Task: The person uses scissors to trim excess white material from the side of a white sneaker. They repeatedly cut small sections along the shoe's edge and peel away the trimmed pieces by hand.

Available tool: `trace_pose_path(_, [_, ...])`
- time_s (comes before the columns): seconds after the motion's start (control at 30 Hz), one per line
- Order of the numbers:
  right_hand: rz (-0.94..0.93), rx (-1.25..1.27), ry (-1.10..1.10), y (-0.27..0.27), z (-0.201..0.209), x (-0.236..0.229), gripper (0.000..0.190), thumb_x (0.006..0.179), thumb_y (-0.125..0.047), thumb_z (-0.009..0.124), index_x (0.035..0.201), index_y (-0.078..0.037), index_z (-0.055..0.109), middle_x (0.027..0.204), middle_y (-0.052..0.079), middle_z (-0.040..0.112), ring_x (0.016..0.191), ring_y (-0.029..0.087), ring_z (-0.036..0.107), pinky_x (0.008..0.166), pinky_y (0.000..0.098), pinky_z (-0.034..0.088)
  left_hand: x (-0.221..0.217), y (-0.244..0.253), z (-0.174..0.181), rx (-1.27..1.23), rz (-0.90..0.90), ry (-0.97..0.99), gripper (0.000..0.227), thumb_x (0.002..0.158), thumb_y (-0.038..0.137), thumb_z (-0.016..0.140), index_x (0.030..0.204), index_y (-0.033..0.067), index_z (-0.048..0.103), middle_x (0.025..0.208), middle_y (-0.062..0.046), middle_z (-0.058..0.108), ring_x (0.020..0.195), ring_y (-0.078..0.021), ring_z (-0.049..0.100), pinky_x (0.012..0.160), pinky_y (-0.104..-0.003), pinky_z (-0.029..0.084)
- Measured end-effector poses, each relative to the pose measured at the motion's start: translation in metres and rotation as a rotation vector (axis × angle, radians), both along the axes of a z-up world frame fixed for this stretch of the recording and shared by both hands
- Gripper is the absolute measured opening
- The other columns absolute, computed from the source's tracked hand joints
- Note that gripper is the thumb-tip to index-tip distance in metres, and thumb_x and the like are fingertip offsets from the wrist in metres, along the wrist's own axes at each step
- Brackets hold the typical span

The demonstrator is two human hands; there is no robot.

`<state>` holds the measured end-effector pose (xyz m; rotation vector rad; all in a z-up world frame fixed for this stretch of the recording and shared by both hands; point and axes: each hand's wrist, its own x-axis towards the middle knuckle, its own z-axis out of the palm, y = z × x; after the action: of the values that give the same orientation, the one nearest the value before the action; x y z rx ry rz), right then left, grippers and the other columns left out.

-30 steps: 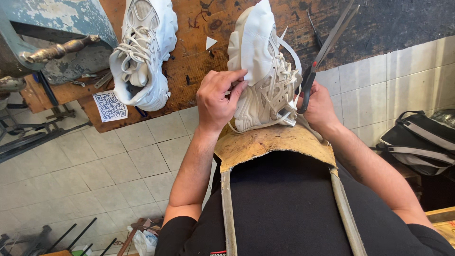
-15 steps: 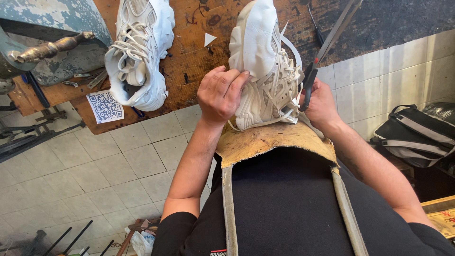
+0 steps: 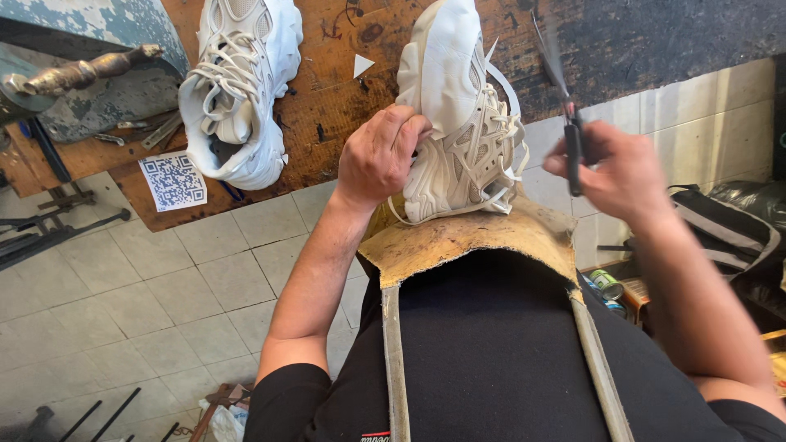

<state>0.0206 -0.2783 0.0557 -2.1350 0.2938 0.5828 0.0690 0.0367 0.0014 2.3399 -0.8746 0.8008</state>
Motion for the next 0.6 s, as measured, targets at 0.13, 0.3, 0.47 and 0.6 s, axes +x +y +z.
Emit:
trace_pose_path(0.13, [0.711,-1.168,-0.148,-0.061,0.022,0.000,0.067,0.091,-0.093,0.051,0.122,-0.038,0.071,0.069,-0.007,0.069,0.077,0.017,0.074,0.070,0.0317,0.061,0.003,0.001,0.010,-0.031,-0.045,0.114,0.017,0.106,0.013,0.060,0.091,0.0076,0.065,0.092,-0.005,0.058,0.078,-0.0222,0.067,0.074,-0.034,0.067])
trace_pose_path(0.3, [0.899,-1.415,-0.334,-0.045,0.075,0.013,0.052,0.109,-0.084,0.046,0.104,-0.035,0.063,0.095,-0.021,0.074,0.073,0.002,0.070,0.097,0.0249,0.047,0.001,0.004,0.016,-0.038,-0.063,0.118,0.015,0.104,0.002,0.059,0.090,0.0038,0.066,0.094,-0.007,0.057,0.075,-0.0209,0.063,0.070,-0.035,0.064])
trace_pose_path(0.47, [0.997,-1.468,-0.520,-0.014,0.097,0.034,0.034,0.116,-0.064,0.058,0.105,-0.032,0.062,0.091,-0.017,0.072,0.079,0.001,0.074,0.093,0.0283,0.046,0.001,0.006,0.017,0.059,0.003,0.077,0.022,0.104,0.003,0.055,0.087,0.0089,0.068,0.093,-0.001,0.059,0.069,-0.0159,0.057,0.074,-0.032,0.054])
trace_pose_path(0.6, [1.149,-1.580,-0.610,0.007,0.111,0.045,0.029,0.115,-0.044,0.056,0.089,-0.033,0.050,0.081,-0.014,0.061,0.069,0.004,0.063,0.086,0.0265,0.040,0.000,0.009,0.017,0.112,0.041,0.064,0.020,0.107,0.013,0.061,0.089,0.0120,0.069,0.095,0.002,0.060,0.061,-0.0118,0.052,0.082,-0.031,0.044])
